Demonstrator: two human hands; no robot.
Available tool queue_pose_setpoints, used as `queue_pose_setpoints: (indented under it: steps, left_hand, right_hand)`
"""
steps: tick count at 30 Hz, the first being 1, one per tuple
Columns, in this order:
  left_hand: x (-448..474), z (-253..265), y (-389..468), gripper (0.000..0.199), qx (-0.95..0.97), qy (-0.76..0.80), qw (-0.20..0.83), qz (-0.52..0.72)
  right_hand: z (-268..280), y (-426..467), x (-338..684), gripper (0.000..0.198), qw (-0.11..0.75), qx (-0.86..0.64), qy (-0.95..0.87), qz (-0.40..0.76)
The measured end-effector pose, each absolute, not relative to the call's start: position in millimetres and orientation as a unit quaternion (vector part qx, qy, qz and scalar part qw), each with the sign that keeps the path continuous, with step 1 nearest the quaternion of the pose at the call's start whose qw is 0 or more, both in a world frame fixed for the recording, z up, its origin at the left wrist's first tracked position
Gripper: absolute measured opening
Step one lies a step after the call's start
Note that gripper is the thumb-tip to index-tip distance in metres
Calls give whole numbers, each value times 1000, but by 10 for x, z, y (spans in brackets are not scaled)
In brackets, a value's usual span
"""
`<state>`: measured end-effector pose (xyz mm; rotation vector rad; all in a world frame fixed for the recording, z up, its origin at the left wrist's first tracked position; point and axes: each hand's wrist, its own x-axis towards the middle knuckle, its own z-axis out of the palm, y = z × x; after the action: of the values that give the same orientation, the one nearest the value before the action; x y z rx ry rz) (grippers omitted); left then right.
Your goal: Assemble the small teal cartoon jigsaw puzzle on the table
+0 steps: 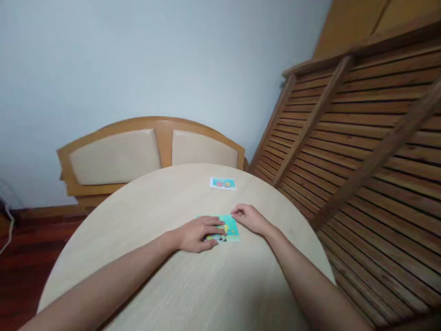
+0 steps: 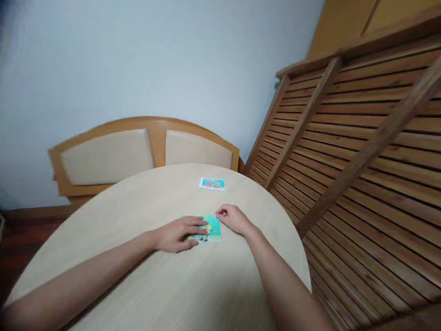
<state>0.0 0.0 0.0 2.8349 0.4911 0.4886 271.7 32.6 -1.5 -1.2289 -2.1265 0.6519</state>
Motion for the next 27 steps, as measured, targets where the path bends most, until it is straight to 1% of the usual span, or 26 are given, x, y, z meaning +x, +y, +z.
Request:
queue_pose_setpoints:
  steps: [5,16,21,23,27]
  left_hand:
    - [21,30,-6,43,964,169,115,170]
    - [26,41,-22,43,961,165,125,180]
    - [27,48,-30,45,959,169,134,182]
    - [25,46,-32,46,958,171,137,188]
    - [33,52,-33,47,953,176,143,201]
  right_hand:
    - [-5,327,2725,15,291,-467,-799,241]
    - [76,287,2722,11,255,-451,-843,147]
    - [162,209,2689,12,240,-403,-877,105]
    - [195,171,2656,15,234,-380,-889,105]
    - [231,106,2588,29,215,-344,-907,114]
